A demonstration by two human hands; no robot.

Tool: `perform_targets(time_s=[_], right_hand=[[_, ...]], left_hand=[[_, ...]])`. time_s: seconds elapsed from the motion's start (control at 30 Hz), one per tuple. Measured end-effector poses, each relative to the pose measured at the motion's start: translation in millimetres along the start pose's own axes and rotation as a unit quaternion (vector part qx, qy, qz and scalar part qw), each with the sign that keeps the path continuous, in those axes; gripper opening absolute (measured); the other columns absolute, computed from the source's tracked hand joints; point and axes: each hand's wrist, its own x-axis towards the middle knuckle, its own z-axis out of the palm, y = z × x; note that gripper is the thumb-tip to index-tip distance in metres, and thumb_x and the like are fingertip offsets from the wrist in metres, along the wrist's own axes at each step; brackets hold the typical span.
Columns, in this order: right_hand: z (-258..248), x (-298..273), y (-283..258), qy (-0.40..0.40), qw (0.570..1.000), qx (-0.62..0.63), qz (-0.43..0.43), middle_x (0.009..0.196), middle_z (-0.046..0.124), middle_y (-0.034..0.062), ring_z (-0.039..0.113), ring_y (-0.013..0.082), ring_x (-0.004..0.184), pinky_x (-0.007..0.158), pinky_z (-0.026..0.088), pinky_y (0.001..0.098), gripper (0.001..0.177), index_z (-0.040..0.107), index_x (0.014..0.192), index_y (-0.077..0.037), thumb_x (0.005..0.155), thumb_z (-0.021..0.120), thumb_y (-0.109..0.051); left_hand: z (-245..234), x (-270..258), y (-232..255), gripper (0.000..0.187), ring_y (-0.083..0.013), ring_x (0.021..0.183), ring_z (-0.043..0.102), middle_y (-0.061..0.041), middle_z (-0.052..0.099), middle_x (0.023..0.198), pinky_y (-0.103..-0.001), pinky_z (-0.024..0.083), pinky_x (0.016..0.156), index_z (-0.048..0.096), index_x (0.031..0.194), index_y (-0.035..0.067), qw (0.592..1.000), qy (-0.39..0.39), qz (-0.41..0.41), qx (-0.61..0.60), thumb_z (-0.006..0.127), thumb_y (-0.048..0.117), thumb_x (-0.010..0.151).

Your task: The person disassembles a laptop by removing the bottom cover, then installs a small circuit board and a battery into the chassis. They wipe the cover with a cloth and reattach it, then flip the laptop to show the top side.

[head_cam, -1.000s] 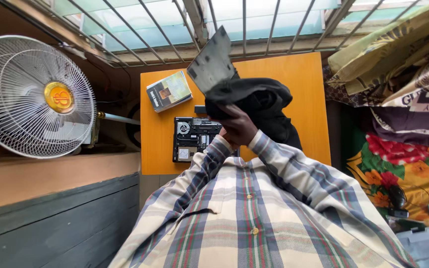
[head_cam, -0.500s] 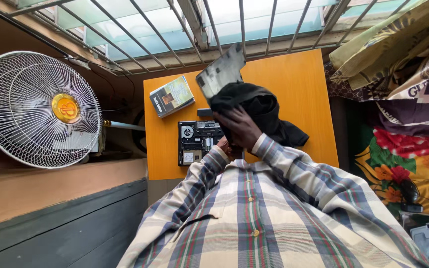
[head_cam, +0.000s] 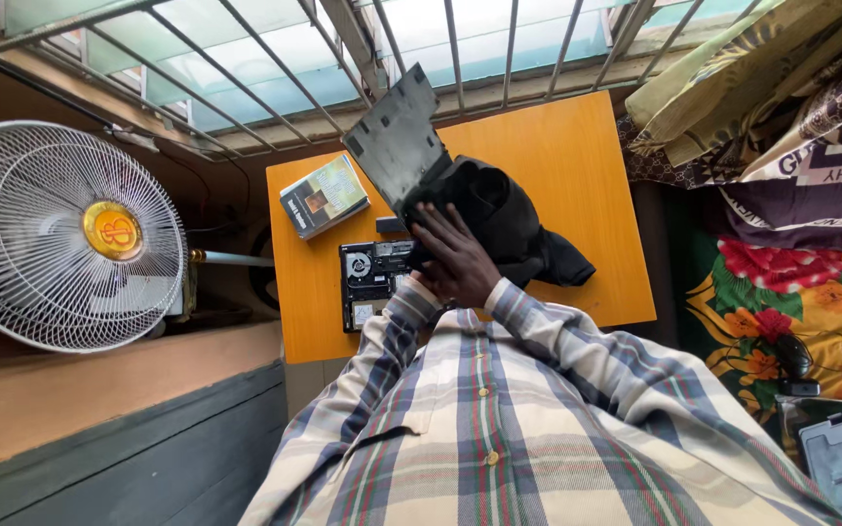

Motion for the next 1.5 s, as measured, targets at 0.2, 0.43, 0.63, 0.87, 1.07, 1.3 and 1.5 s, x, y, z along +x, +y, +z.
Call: perform_targets(time_s=[0.2,0.43,0.63,0.87,1.07,1.3,1.5], right_hand=[[-2.8,-24.7,6.3,0.031,0.998,-0.035,0.042,0.167,0.037,0.0189,0.028,0.0382,0.159,0.131,0.013,0.0569,0.053,0.047,0.154,-0.002,0.103,0.054,-0.017],[-8.5,-46.6,14.0,0.069,0.992,-0.045,0.092,0.159,0.046,0.0200,0.039,0.0361,0.152,0.129,0.021,0.0548,0.048,0.055,0.147,-0.008,0.099,0.059,-0.013],[-2.3,-61.4,20.9,0.071,0.993,-0.090,0.035,0.148,0.057,0.0165,0.053,0.0426,0.131,0.114,0.037,0.0536,0.054,0.060,0.142,-0.006,0.087,0.062,-0.008],[-14.4,-54.8,65.7,0.173,0.975,-0.069,0.119,0.146,0.059,0.0154,0.063,0.0373,0.123,0.105,0.054,0.0446,0.049,0.062,0.138,-0.003,0.090,0.063,0.006],[-0.4,-55.5,66.7,0.171,0.975,-0.061,0.127,0.131,0.057,0.0204,0.065,0.0395,0.113,0.093,0.056,0.0422,0.043,0.064,0.126,-0.001,0.084,0.065,0.007],[-29.5,-49.3,97.6,0.229,0.951,-0.072,0.197,0.118,0.061,0.0163,0.068,0.0346,0.103,0.090,0.058,0.0402,0.038,0.070,0.122,-0.009,0.087,0.066,0.008],[-7.4,-61.3,86.6,0.142,0.971,0.014,0.193,0.112,0.059,0.0190,0.066,0.0357,0.100,0.087,0.057,0.0408,0.048,0.069,0.124,-0.004,0.078,0.061,0.009]], left_hand=[[-26.4,15.9,9.4,0.043,-0.0194,0.072,0.071,-0.005,0.075,0.091,-0.033,0.057,0.060,0.070,0.106,0.015,0.966,-0.216,-0.144,0.010,0.044,0.049,0.107],[-22.3,22.8,6.4,0.047,-0.0119,0.044,0.041,0.003,0.052,0.054,-0.032,0.041,0.049,0.061,0.080,0.017,0.971,-0.199,-0.118,0.059,0.050,0.046,0.116],[-5.5,3.7,13.9,0.039,-0.0082,0.036,0.038,0.004,0.049,0.055,-0.027,0.032,0.039,0.055,0.080,0.015,0.983,-0.118,-0.061,0.129,0.045,0.038,0.109],[29.2,-7.3,6.0,0.034,-0.0076,0.042,0.037,0.006,0.045,0.062,-0.025,0.033,0.047,0.048,0.078,0.018,0.965,-0.202,-0.155,0.062,0.038,0.027,0.109],[58.3,-32.9,10.4,0.031,-0.0071,0.043,0.039,0.006,0.044,0.064,-0.025,0.034,0.048,0.050,0.090,0.015,0.958,-0.227,-0.167,0.057,0.036,0.030,0.113],[53.2,-42.7,-10.0,0.046,-0.0079,0.040,0.040,0.005,0.043,0.063,-0.024,0.035,0.046,0.049,0.152,0.011,0.939,-0.264,-0.218,0.017,0.034,0.028,0.111],[28.1,-35.4,1.3,0.038,-0.0063,0.045,0.038,0.007,0.040,0.067,-0.024,0.036,0.051,0.022,0.148,0.014,0.946,-0.238,-0.216,0.027,0.034,0.027,0.114]])
